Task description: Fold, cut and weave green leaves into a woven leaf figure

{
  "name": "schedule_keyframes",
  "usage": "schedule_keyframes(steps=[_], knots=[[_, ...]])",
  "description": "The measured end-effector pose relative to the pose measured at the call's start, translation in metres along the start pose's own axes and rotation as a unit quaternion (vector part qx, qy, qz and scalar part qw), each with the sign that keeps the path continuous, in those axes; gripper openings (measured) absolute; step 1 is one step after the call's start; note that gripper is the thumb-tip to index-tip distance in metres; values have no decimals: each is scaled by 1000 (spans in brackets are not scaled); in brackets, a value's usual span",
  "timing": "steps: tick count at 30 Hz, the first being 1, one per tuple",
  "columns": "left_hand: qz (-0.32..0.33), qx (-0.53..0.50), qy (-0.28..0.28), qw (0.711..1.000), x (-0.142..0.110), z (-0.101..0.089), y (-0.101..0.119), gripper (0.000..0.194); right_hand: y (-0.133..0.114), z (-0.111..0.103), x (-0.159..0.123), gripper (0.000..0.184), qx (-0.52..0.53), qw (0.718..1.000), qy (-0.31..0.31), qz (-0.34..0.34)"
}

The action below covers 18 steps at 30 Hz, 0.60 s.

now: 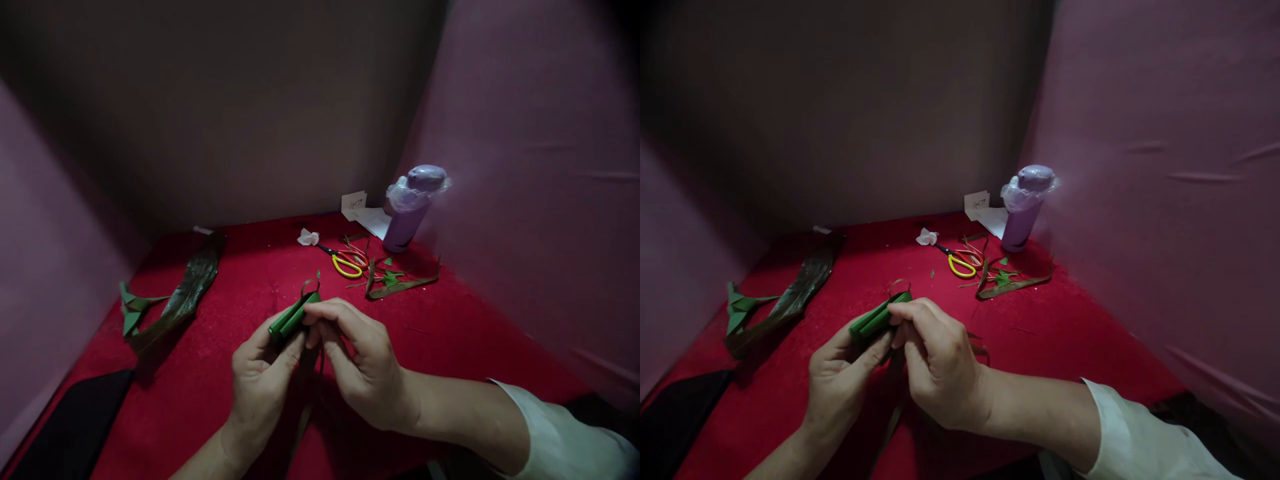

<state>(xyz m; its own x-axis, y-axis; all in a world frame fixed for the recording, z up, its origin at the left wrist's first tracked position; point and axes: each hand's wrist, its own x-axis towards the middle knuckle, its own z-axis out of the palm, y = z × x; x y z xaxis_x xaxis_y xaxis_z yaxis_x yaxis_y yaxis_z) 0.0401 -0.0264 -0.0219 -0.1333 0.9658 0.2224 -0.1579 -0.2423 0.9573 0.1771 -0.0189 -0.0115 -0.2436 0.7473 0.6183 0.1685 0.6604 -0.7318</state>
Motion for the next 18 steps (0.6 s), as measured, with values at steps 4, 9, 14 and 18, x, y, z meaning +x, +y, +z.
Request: schedule_keyframes(steps=[4, 9, 14, 18], knots=[[-39, -9, -10, 999, -1, -2, -4, 19, -6, -4, -1, 43, -2, 1000, -17, 9], [-92, -58, 30, 994, 4, -7, -11, 18, -17, -21, 9, 26, 6, 998, 55, 6], [-87, -77, 23, 993, 6, -9, -12, 18, -8, -30, 27, 19, 68, 985, 44, 155], [-84, -74, -2, 994, 4, -11, -13, 22, 6, -22, 35, 22, 274, 926, -59, 254]])
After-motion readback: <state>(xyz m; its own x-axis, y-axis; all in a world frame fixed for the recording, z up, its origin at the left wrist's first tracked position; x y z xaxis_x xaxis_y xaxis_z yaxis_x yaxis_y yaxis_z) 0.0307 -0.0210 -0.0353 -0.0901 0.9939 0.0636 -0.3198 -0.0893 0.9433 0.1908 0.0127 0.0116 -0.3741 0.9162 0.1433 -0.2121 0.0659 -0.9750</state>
